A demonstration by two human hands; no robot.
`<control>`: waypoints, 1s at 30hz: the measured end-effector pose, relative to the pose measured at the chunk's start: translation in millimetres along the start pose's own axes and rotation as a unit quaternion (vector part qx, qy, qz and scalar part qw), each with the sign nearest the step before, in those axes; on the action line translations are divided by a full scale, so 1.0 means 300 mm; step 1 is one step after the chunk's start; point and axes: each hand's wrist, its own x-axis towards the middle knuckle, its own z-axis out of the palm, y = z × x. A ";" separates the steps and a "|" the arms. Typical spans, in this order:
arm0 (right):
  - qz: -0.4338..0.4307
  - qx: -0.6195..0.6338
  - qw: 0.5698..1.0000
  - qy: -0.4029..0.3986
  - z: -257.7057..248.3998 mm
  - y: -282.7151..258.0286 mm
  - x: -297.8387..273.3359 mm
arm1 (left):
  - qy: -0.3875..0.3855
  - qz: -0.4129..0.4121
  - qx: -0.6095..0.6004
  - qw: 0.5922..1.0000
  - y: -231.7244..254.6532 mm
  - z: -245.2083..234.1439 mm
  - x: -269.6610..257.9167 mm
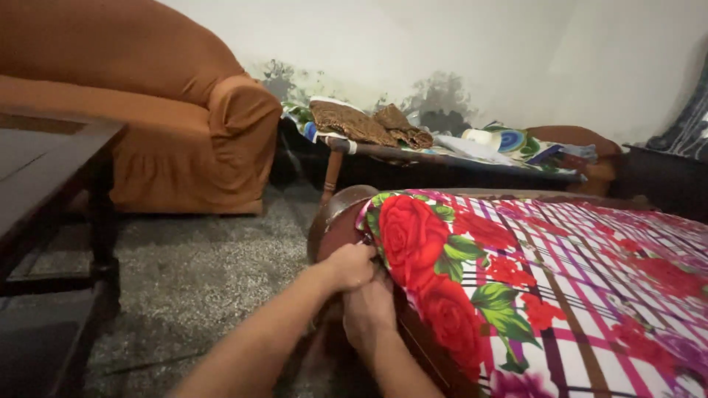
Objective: Tucking in the corners and sides of a floral bedsheet on a bed.
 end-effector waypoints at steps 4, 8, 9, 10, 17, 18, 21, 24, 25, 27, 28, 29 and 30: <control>0.047 0.018 0.991 0.121 0.008 -0.026 0.026 | -0.104 0.096 0.097 0.985 0.078 -0.186 -0.006; 0.012 0.045 0.985 0.166 0.017 -0.020 -0.014 | -0.175 0.072 0.221 0.957 0.089 -0.204 -0.042; 0.008 0.037 0.988 0.153 -0.012 0.002 -0.030 | -0.167 0.103 0.235 0.952 0.087 -0.195 -0.028; 0.012 0.033 0.989 0.146 -0.011 0.020 -0.054 | -0.169 0.109 0.228 0.953 0.104 -0.168 -0.025; -0.044 -0.032 0.989 0.137 -0.057 0.046 -0.070 | -0.137 0.024 0.184 0.973 -0.067 0.132 0.229; -0.039 -0.062 0.992 0.100 -0.087 0.071 -0.085 | -0.157 0.085 0.246 0.953 -0.050 0.172 0.284; -0.201 -0.156 0.960 -0.116 -0.117 0.130 -0.106 | -0.165 0.095 0.241 0.952 -0.035 0.244 0.308; -0.057 0.306 0.947 0.075 -0.162 0.197 -0.135 | -0.170 0.081 0.246 0.951 -0.021 0.151 0.223; -0.062 0.309 0.946 0.078 -0.204 0.186 -0.135 | -0.170 0.075 0.250 0.950 -0.008 0.079 0.152; -0.040 0.315 0.946 0.070 -0.284 0.182 -0.133 | -0.149 0.182 0.250 0.939 0.039 -0.055 0.032; -0.038 0.317 0.945 0.076 -0.328 0.177 -0.114 | -0.148 0.185 0.256 0.937 0.019 -0.097 0.014; -0.016 0.307 0.942 0.133 -0.371 0.188 -0.103 | -0.113 0.225 0.132 0.959 0.017 -0.127 0.011; 0.007 0.295 0.936 0.191 -0.408 0.200 -0.094 | -0.079 0.262 0.006 0.962 0.014 -0.152 0.007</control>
